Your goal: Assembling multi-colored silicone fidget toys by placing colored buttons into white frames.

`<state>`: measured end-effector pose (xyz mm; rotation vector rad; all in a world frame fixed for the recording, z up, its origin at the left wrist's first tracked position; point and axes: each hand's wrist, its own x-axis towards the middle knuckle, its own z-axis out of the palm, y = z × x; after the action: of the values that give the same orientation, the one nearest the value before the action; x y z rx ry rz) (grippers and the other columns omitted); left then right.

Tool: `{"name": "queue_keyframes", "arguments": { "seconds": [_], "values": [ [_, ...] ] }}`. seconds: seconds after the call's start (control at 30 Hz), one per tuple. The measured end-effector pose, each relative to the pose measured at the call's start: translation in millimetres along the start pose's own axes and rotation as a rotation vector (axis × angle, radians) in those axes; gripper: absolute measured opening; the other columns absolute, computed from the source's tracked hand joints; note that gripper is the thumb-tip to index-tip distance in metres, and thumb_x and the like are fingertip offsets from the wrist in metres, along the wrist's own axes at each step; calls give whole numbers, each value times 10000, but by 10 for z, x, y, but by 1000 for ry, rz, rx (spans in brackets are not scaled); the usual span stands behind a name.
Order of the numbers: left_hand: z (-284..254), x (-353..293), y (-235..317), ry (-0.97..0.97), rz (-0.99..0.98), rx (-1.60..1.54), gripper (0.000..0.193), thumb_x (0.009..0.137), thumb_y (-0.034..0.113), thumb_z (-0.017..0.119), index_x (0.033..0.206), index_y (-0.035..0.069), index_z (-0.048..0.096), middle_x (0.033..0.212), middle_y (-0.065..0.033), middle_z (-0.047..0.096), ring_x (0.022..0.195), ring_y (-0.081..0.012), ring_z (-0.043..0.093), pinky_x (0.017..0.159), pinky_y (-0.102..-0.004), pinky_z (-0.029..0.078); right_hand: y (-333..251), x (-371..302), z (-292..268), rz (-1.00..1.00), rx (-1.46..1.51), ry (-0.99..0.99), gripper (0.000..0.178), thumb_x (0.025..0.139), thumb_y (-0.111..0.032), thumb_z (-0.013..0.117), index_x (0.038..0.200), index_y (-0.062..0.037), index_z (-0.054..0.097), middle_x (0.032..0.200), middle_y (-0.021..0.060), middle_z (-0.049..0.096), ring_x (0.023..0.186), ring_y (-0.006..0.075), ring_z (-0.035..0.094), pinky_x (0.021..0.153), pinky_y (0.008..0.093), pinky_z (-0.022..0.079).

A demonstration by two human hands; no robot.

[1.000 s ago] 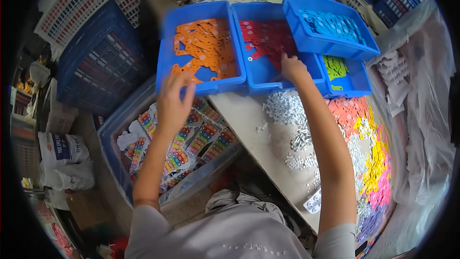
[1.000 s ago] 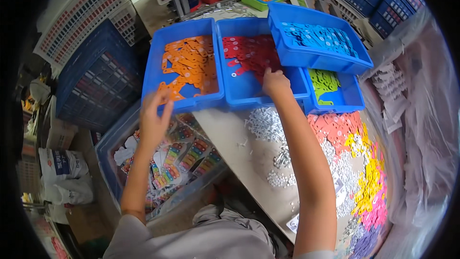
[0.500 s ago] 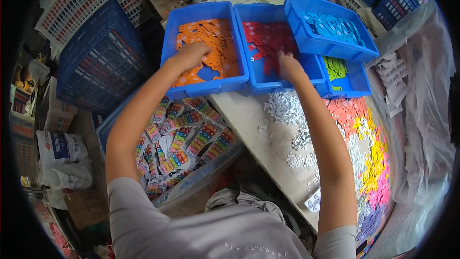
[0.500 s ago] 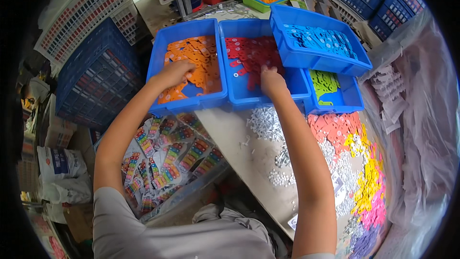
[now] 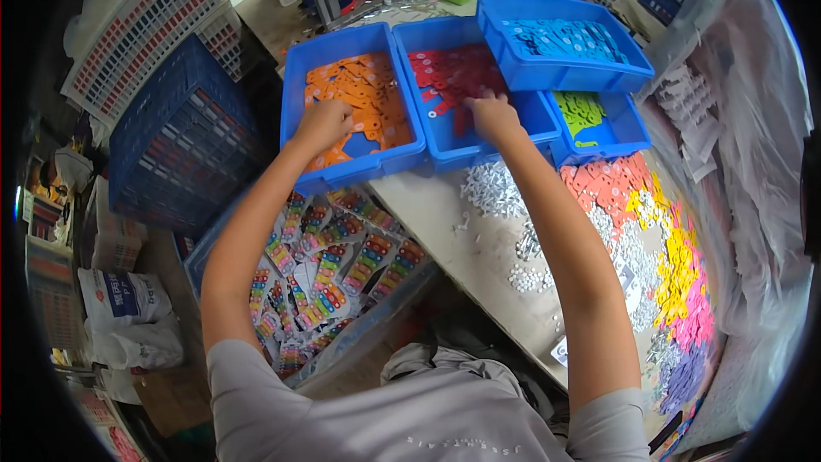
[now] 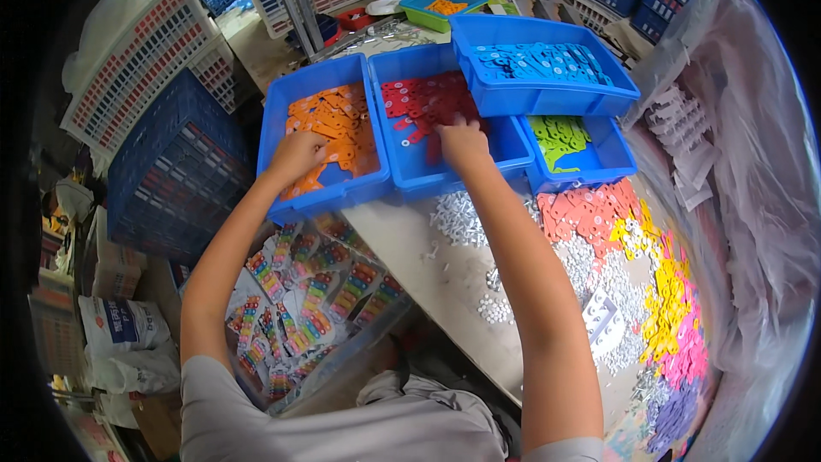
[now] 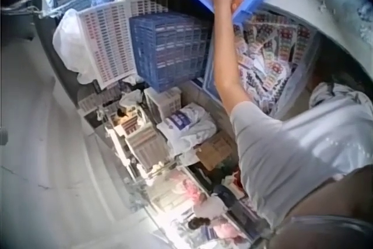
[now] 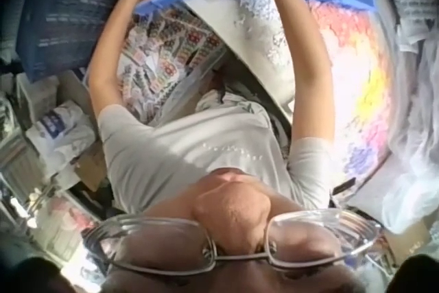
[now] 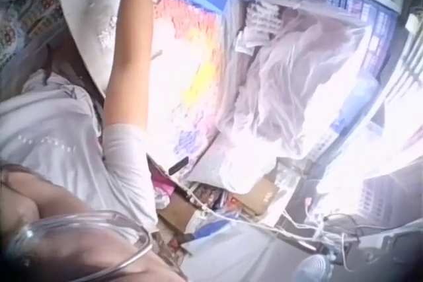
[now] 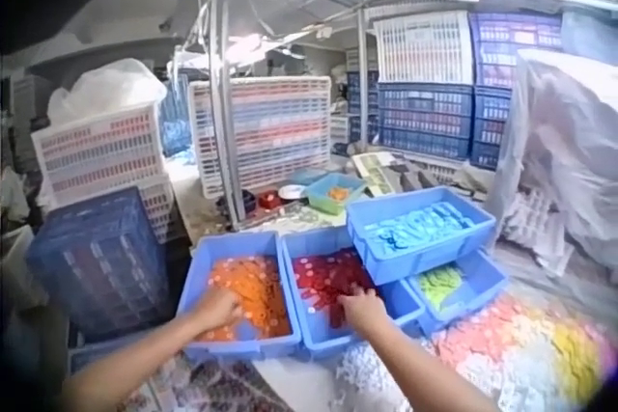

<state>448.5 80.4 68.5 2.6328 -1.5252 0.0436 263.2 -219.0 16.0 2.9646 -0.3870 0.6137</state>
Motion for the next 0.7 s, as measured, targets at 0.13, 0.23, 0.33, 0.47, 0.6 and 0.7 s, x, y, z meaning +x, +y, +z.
{"name": "queue_keyframes", "arguments": {
  "seconds": [0.13, 0.23, 0.33, 0.47, 0.6, 0.7],
  "values": [
    [-342, -320, 497, 326, -160, -682, 170, 921, 126, 594, 847, -18, 647, 742, -144, 699, 635, -258, 663, 586, -383, 509, -61, 132, -201, 93, 189, -367, 309, 918, -113, 517, 1172, -149, 690, 1019, 190, 737, 980, 390, 717, 829, 505, 578],
    [-605, -708, 1054, 402, -189, -1114, 264, 1039, 137, 466, 1065, -42, 658, 868, -114, 742, 746, -153, 702, 617, -260, 538, -16, 185, -200, 112, 196, -402, 236, 933, -164, 531, 1059, -85, 714, 1024, 190, 737, 954, 389, 719, 817, 505, 578],
    [-664, -1218, 1570, 358, -198, -1519, 257, 1011, 157, 507, 1079, -34, 664, 1010, -155, 740, 854, -215, 734, 601, -266, 546, -170, 195, -418, 294, 326, -227, 212, 917, -216, 614, 934, -35, 721, 973, 190, 743, 871, 395, 720, 784, 493, 579],
    [-285, -1679, 2112, 209, -288, -1826, 203, 981, 149, 582, 1080, -23, 621, 1039, -179, 724, 919, -284, 746, 573, -286, 548, 15, 237, -361, 161, 570, -147, 215, 844, -201, 743, 897, 6, 713, 882, 191, 741, 778, 351, 725, 722, 429, 580],
    [14, -1865, 2533, -2, -436, -2004, 369, 973, 101, 651, 1300, 42, 489, 1034, -149, 717, 811, -246, 738, 543, -257, 531, 118, 170, -360, 159, 988, -92, 200, 739, -91, 822, 831, 29, 691, 791, 161, 729, 719, 252, 720, 655, 346, 553],
    [-45, -1896, 2659, -90, -440, -1997, 417, 994, 123, 640, 1362, 55, 455, 1048, -150, 713, 757, -216, 728, 517, -230, 509, 117, 126, -453, 120, 857, -124, 182, 720, -60, 818, 817, 21, 688, 778, 156, 723, 717, 240, 716, 648, 346, 543]
  ]
}}
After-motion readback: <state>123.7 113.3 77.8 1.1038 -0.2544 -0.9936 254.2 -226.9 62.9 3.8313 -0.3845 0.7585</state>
